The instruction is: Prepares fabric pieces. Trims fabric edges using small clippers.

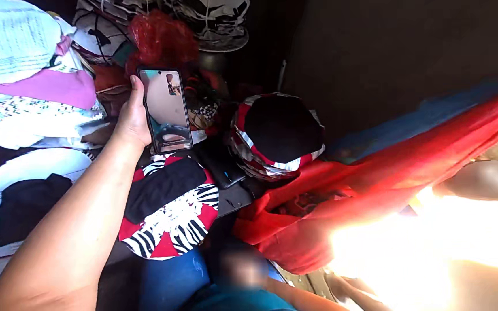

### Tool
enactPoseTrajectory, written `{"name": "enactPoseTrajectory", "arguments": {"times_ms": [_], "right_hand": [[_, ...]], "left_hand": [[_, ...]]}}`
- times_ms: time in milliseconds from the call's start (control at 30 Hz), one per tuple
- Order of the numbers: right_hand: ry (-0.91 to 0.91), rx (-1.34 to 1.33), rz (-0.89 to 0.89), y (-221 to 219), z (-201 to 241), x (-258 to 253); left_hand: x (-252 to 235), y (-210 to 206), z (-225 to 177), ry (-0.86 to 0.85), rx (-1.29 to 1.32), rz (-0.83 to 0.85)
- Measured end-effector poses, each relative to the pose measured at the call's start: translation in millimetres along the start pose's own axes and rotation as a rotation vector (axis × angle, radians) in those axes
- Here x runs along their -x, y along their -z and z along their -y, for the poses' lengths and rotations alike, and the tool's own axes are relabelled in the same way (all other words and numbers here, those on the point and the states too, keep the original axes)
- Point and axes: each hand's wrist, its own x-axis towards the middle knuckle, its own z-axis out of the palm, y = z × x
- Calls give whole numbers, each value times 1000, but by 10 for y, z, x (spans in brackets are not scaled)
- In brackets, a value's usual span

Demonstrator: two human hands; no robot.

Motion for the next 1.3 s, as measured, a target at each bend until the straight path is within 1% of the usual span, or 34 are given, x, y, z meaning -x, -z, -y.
{"name": "enactPoseTrajectory", "arguments": {"times_ms": [67, 133, 200, 300, 400, 467, 567, 633, 733, 800, 833, 900, 933, 967, 1000, 1033, 1100, 1167, 1233, 1300], "right_hand": [[4, 12, -9, 8, 2, -4], [15, 25, -24, 16, 0, -9], [30, 31, -40, 16, -1, -22], [27, 25, -35, 20, -6, -37], [16, 3, -20, 16, -12, -52], [-25, -56, 28, 31, -22, -80], [-238, -308, 323, 303, 8, -219], [-312, -390, 429, 453, 42, -276], [-336, -349, 419, 453, 85, -261], [-351, -304, 360, 383, 73, -265], [-379, -294, 340, 358, 50, -273], [-444, -307, 311, 343, 20, -314], [-486, -334, 321, 355, 31, -342], [-530, -361, 347, 375, 41, -374], [-559, -379, 365, 390, 50, -395], [-579, -378, 384, 402, 66, -415], [-569, -336, 398, 394, 83, -442], [-536, -274, 398, 366, 88, -472], [-536, -207, 420, 379, 123, -519], [-529, -153, 474, 410, 151, -541]], "left_hand": [[-66, 15, 56, 14, -84, -130], [-104, -16, 92, 7, -242, -263], [-146, -22, 149, -61, -365, -307], [-213, -55, 236, -190, -483, -347], [-209, -121, 249, -299, -679, -446], [-175, -140, 216, -309, -802, -442], [-160, -175, 127, -237, -915, -403], [-99, -233, 36, -175, -978, -384], [171, -364, -122, -174, -1032, -392], [464, -384, -181, -249, -1013, -294], [651, -363, -198, -271, -995, -198], [1016, -209, -246, -344, -1021, -39], [1171, -61, -290, -385, -1070, -4], [1287, 134, -359, -401, -1135, -5], [1368, 368, -456, -377, -1210, -29], [1422, 629, -567, -325, -1290, -68], [1460, 1174, -773, -128, -1432, -153], [1445, 1618, -858, 34, -1534, -182], [1393, 1854, -842, 149, -1584, -146], [1345, 1926, -806, 168, -1599, -124]]}}
